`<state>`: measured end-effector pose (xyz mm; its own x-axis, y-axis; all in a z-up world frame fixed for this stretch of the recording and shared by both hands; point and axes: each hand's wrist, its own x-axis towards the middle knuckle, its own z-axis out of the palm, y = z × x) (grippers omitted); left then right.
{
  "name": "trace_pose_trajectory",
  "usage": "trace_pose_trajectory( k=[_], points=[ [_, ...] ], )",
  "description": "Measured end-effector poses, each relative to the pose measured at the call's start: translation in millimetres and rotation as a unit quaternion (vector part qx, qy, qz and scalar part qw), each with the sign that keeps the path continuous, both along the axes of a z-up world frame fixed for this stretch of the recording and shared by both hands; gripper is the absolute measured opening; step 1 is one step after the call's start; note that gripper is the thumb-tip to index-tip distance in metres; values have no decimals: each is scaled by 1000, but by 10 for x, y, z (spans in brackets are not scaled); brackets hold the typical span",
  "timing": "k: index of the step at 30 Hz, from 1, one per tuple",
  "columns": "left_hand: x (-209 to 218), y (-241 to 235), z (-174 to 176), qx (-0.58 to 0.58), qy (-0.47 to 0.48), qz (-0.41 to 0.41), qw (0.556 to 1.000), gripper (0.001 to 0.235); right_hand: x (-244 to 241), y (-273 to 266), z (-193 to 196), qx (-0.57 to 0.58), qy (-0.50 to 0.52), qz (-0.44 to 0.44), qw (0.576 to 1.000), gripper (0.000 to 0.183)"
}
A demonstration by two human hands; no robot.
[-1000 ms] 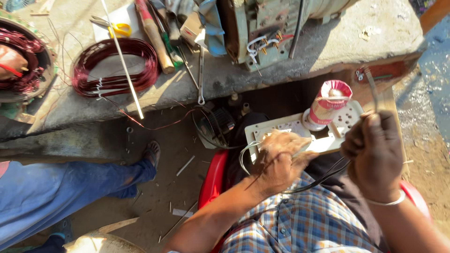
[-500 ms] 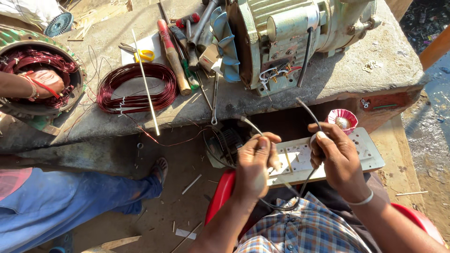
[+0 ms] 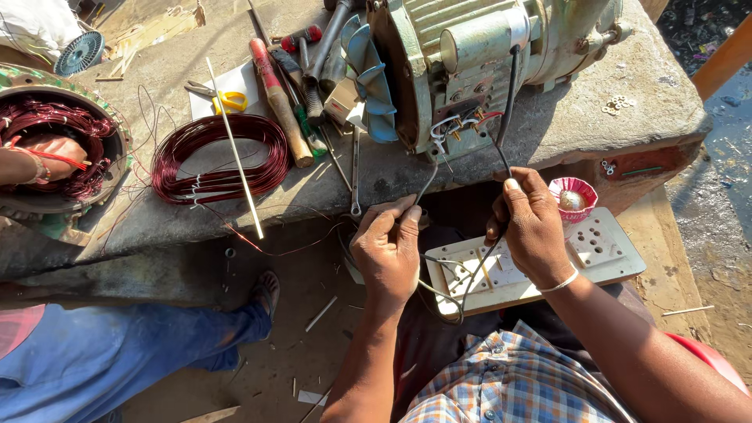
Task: The person wires a motor by hand and connects electrical leads to a terminal block.
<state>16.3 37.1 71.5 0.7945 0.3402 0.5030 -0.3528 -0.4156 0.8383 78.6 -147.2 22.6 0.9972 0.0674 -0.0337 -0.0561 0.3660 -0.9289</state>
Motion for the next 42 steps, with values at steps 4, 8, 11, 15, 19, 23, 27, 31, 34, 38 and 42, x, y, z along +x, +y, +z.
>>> trace_pose_trajectory(
  k=[4,8,11,15,19,23,27,31,34,38,42],
  points=[
    [94,43,-75,19,16,-8,1000,15,46,34,15,-14,3,-7,1000,22],
    [139,65,-103,10,24,-14,1000,16,69,51,38,-27,8,-4,1000,22],
    [154,73,-83,19,22,-10,1000,16,74,68,47,-26,11,5,1000,22],
    [173,75,-46,4,40,-21,999,16,89,86,60,-28,19,8,999,22],
    [191,77,-31,25,26,-18,999,16,98,95,74,-28,31,12,999,21],
    [208,81,-37,25,28,-25,999,16,100,92,74,-27,38,10,999,21],
    [237,91,-44,58,38,-11,998,15,116,92,83,-32,44,13,998,22],
    [235,100,-65,55,15,-19,998,16,118,83,81,-35,40,15,998,23],
    [233,105,-87,73,-12,-8,997,17,122,82,82,-38,46,14,998,23],
    [276,130,-117,84,19,8,996,16,131,84,96,-37,41,18,998,23],
    [279,142,-151,90,18,13,996,16,119,91,93,-37,46,16,998,23]
  ],
)
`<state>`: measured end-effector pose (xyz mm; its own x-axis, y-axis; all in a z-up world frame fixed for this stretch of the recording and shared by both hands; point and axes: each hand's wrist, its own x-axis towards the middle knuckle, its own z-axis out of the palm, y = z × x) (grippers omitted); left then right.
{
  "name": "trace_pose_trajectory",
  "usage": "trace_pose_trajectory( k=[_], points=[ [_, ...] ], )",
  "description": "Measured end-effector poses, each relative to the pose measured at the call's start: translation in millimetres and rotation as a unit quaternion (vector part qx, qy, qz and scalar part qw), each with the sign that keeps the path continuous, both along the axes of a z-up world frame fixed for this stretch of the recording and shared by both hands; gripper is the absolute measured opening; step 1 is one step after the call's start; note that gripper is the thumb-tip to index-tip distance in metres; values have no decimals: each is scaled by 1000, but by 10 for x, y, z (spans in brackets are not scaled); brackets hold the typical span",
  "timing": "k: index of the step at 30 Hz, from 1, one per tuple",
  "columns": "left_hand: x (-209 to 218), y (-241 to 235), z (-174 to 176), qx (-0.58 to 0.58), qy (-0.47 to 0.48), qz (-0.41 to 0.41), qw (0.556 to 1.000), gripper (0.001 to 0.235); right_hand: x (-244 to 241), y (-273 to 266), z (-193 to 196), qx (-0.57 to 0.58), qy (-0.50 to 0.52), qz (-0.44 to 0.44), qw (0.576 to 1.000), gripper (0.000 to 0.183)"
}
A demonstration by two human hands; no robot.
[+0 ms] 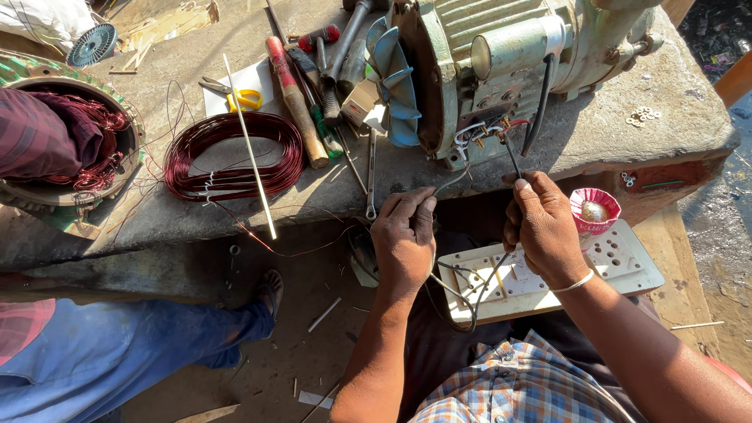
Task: The person wires a motor by hand and connects electrical leads to a terminal block.
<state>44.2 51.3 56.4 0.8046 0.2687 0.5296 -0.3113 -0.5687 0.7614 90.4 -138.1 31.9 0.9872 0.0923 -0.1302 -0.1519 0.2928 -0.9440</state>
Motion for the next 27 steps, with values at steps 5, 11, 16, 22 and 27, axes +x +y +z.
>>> trace_pose_trajectory(
  k=[5,11,16,22,27],
  points=[
    [-9,11,15,-9,-22,-6,1000,16,-3,1,14,14,6,-15,1000,21],
    [-20,7,4,0,-14,0,1000,15,-16,-3,2,18,-2,-20,1000,20],
    [-31,-5,179,15,-26,-11,999,15,-36,-17,45,9,-3,-9,1000,21],
    [-225,154,335,-159,327,-118,924,16,-433,-346,-220,-83,-63,72,992,18],
    [-363,135,392,-108,266,-249,925,16,-866,-494,-432,-311,-271,22,911,12]
  ],
)
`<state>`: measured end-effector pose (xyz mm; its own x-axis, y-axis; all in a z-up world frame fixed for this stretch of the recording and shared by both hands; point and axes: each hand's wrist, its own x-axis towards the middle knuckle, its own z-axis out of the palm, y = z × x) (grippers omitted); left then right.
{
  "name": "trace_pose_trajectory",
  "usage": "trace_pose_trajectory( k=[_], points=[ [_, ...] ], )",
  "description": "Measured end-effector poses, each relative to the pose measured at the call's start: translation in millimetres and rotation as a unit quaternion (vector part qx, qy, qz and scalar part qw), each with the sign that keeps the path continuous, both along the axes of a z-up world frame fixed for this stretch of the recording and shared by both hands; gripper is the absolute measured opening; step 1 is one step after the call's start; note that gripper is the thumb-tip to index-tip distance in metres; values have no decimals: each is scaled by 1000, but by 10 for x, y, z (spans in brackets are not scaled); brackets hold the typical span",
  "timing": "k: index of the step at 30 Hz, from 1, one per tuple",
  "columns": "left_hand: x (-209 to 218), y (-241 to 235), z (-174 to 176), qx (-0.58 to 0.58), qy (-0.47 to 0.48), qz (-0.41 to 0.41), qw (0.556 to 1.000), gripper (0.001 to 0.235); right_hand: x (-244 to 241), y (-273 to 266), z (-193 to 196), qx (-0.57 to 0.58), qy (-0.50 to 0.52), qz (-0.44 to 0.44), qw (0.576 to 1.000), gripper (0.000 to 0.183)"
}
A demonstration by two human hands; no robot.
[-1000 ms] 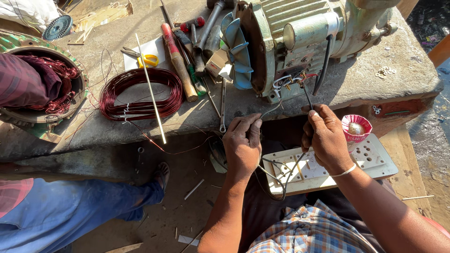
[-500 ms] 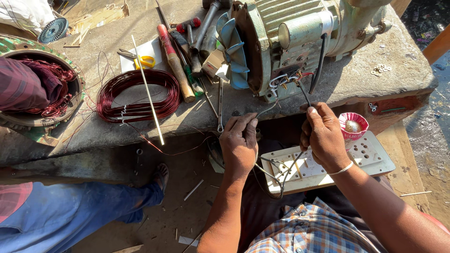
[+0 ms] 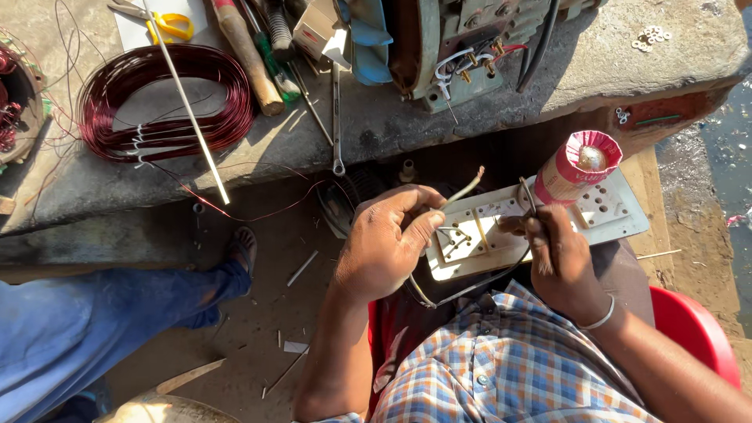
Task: The person wires a motor by hand and connects electrical leads to a terminal block.
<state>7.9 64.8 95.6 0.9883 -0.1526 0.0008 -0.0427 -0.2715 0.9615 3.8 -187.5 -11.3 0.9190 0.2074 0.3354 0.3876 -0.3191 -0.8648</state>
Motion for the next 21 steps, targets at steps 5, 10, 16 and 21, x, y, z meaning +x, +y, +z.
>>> trace_pose_trajectory(
  k=[5,10,16,21],
  points=[
    [-59,-26,-26,12,-8,-12,1000,17,-136,-60,-179,-116,-72,-29,990,19],
    [-28,-32,-19,-15,10,-10,1000,14,-144,-75,-208,-187,-125,-36,974,11],
    [-55,-13,-67,35,-27,13,999,15,-135,-33,-149,-134,-125,-31,983,12],
    [-27,-125,-73,29,-153,108,982,14,128,135,50,29,30,-81,996,10]
  ],
)
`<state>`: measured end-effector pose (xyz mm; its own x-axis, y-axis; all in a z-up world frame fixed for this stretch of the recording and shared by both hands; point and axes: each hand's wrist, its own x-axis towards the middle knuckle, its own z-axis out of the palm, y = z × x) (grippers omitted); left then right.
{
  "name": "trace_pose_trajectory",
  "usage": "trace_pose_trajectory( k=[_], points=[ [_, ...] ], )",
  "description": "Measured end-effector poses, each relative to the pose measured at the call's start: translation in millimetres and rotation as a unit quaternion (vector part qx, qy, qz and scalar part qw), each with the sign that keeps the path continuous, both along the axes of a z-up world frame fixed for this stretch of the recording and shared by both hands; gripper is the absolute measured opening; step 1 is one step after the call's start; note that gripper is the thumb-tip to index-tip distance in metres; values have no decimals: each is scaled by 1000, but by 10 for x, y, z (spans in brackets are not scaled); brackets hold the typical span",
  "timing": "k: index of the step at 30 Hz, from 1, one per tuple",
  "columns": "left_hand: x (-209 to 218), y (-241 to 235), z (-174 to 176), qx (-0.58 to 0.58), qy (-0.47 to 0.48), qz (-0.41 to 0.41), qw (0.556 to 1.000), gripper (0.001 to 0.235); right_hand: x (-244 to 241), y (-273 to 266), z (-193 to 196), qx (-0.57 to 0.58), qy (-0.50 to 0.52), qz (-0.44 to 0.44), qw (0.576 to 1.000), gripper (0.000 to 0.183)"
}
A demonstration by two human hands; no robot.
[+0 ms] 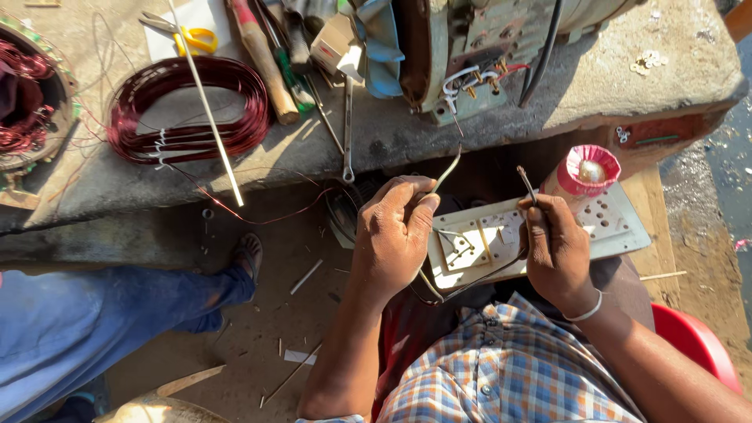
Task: The person wires a motor by hand and connects electrical leads to a terminal block.
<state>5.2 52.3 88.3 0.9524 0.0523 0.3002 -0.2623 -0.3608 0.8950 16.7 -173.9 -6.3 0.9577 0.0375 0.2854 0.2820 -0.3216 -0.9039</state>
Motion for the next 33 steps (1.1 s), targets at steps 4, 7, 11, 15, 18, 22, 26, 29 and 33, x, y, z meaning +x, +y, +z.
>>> trace_pose_trajectory(
  k=[4,7,11,15,18,22,26,29,33],
  points=[
    [98,-65,-80,14,-63,60,996,14,288,199,104,54,19,-17,998,12],
    [209,-57,-129,27,-131,62,989,15,475,311,159,73,23,-30,997,13],
    [295,-31,-171,56,-105,98,988,14,644,382,201,73,-25,-29,997,10],
    [318,9,-210,61,-113,101,986,13,701,414,189,95,0,-38,995,12],
    [322,29,-237,61,-120,99,986,13,722,425,189,85,-2,-38,996,11],
    [331,39,-251,57,-119,91,987,14,742,437,210,16,-55,-47,997,10],
    [342,40,-237,77,-130,100,983,13,746,439,225,35,-41,-39,998,11],
    [332,48,-209,74,-121,96,985,13,732,443,240,80,-5,-36,996,12],
    [289,31,-223,73,-121,90,986,14,712,434,232,106,21,-45,993,13]
  ],
)
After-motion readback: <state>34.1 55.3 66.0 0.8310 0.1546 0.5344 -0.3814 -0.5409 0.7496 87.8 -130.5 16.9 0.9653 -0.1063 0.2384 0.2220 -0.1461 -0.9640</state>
